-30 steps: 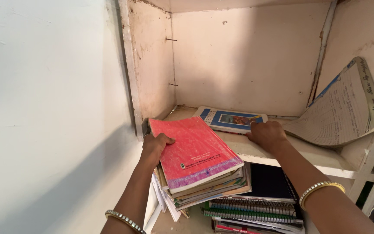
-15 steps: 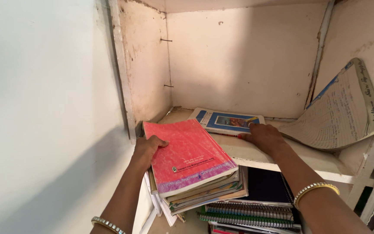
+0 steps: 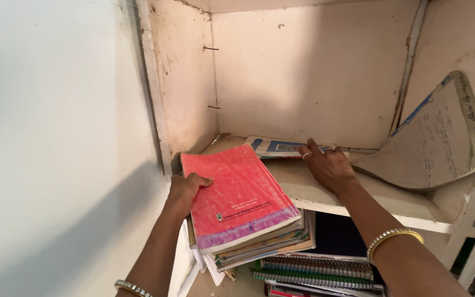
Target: The person removes books and papers from a wall-mounted shelf, wipes the shelf interior with an orange cloth, and wipes the covers of several books before placing them on a bed.
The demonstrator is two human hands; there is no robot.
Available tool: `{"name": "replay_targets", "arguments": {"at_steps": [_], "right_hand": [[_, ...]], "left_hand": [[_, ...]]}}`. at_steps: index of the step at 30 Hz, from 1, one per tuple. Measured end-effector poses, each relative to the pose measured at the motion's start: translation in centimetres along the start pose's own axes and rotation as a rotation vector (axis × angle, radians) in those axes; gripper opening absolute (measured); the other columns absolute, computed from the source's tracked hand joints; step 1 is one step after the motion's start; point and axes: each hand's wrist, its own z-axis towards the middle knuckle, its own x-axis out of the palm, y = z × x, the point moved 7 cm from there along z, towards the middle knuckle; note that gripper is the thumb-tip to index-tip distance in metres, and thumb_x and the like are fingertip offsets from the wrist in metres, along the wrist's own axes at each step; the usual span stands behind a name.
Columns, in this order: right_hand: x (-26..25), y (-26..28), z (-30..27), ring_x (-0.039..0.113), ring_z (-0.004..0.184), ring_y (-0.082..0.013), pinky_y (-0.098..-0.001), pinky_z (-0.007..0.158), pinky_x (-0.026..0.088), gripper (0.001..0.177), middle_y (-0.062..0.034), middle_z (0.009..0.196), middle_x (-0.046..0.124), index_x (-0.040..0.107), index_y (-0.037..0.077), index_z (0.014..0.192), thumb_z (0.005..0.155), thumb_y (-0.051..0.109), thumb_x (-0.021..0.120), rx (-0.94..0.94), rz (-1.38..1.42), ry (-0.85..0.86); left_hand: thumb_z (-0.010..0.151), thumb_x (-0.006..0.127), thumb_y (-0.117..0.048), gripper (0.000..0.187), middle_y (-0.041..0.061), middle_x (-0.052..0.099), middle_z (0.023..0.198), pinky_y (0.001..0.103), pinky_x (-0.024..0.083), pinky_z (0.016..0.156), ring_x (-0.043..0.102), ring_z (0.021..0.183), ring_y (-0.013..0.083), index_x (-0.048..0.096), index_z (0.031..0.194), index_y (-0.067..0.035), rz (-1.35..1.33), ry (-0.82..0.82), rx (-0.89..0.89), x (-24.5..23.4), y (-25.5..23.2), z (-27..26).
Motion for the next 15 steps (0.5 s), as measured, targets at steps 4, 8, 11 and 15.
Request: {"name": "replay_targets", "arguments": {"at_steps": [4,8,11,15], "right_hand": [[-1.0,1.1,0.2,0.064,0.121,-0.0309,-0.0455,0.103,0.049,0.028,-0.0124,0.152,0.041,0.068,0.019,0.119,0.097,0.02,0.05,-0.116,0.091,0.089],[-1.6,0.4,0.1,0.055,0.132,-0.0333,-0.046,0.107,0.042,0.029,-0.0129,0.16,0.036,0.078,0.017,0.094,0.094,0.029,0.053,-0.089,0.074,0.049],[-1.0,-0.3,-0.2,0.06,0.12,-0.0315,-0.0456,0.103,0.045,0.024,-0.0144,0.152,0.044,0.079,0.019,0.094,0.091,0.03,0.058,-0.019,0.121,0.039],[-0.8,-0.1,-1.1,0.064,0.106,-0.0263,-0.0436,0.101,0.048,0.028,-0.0053,0.116,0.065,0.079,0.031,0.111,0.099,0.015,0.06,-0.003,0.097,-0.052]], "left_hand": [[0.074,0.082,-0.014,0.03,0.02,0.07,0.078,0.042,0.047,0.05,0.063,0.059,0.0267,0.072,0.089,0.011,-0.007,0.005,0.02,0.2,0.1,0.0],[0.073,0.082,-0.012,0.03,0.019,0.073,0.078,0.041,0.051,0.051,0.067,0.059,0.0262,0.072,0.089,0.012,-0.028,0.011,0.031,0.2,0.1,0.1],[0.072,0.081,-0.009,0.031,0.021,0.075,0.08,0.039,0.057,0.055,0.072,0.061,0.027,0.072,0.091,0.013,-0.076,0.018,0.027,0.3,0.0,0.1],[0.076,0.08,-0.012,0.031,0.022,0.071,0.084,0.044,0.049,0.058,0.065,0.065,0.0289,0.073,0.093,0.013,0.011,-0.003,0.002,0.0,0.4,-0.1]]}}
